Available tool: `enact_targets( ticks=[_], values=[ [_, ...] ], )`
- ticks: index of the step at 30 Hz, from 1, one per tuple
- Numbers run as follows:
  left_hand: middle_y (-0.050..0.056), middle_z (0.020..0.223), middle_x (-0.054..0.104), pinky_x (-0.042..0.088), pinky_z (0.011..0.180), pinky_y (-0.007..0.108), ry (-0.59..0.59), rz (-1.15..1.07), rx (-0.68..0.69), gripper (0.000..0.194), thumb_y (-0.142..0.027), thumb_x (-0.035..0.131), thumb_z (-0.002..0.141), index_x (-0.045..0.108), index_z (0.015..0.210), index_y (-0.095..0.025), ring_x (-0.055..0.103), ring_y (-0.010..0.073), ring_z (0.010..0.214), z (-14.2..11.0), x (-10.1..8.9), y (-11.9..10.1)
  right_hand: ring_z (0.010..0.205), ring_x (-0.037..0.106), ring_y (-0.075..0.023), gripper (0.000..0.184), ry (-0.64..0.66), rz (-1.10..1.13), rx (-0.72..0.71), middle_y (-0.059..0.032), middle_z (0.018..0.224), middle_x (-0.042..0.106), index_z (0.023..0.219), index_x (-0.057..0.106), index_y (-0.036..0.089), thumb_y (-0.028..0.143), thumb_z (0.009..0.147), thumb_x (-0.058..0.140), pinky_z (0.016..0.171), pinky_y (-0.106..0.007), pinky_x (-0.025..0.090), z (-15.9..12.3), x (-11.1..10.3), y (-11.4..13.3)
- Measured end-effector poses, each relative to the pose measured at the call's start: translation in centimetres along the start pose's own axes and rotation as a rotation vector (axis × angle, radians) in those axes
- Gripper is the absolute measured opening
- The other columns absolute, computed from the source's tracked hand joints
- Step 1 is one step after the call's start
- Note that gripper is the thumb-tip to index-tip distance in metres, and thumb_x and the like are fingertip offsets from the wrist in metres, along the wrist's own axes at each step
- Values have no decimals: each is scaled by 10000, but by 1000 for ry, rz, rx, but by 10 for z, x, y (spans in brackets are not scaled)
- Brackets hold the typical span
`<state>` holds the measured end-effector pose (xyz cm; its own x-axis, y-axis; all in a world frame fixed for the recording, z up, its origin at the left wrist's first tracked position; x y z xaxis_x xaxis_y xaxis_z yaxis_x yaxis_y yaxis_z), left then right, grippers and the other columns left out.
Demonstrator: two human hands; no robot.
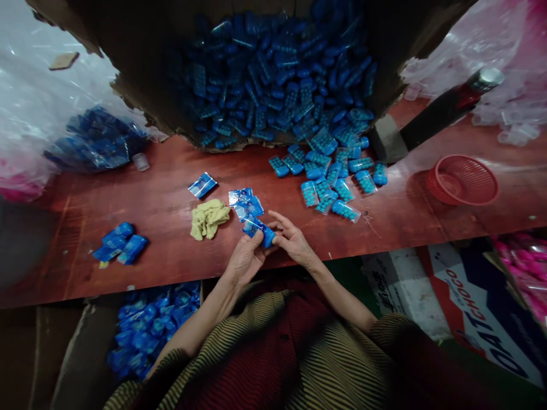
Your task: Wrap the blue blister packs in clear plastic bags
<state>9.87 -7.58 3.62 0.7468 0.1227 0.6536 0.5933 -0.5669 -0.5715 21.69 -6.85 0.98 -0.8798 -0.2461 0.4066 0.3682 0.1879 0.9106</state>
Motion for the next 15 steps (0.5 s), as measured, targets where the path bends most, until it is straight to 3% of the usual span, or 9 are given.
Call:
enact_targets(
  ticks=[6,10,13,15],
  values=[
    [44,915,728,540,825,279,25,-16,-18,164,-200,641,789,669,943,-148,676,137,841,-2,5,0,872,588,-142,573,-109,-192,-73,-23,990,618,1314,465,231,401,791,626,805,-279,501,-1,0,0],
    [30,850,730,534,840,291,-20,-30,-8,109,-217,641,790,677,868,-150,679,126,792,0,3,2,843,591,-147,510,-190,-286,-67,-28,986,623,1289,489,223,383,813,582,759,-283,516,-2,3,-2],
    [36,830,726,534,843,332,-64,22,17,180,-267,696,737,672,867,-145,681,151,784,-1,1,0,893,592,-154,498,-150,-295,-74,-34,1029,627,1277,501,221,366,808,584,826,-299,494,-2,7,-3],
    [48,790,718,538,825,341,-140,116,103,249,-290,745,674,665,843,-125,680,172,775,-3,-5,-10,908,592,-150,468,-98,-295,-72,-36,1021,628,1261,515,213,343,815,574,846,-301,479,0,7,-3]
  ],
)
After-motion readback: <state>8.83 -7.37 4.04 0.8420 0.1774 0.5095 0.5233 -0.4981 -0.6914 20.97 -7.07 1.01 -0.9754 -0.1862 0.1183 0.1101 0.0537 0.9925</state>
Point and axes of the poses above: each hand's wrist, its own z-axis towards the middle knuckle, its own x-axis out of the palm, y = z × x, the point moved 3 cm from there along z, towards the middle knuckle
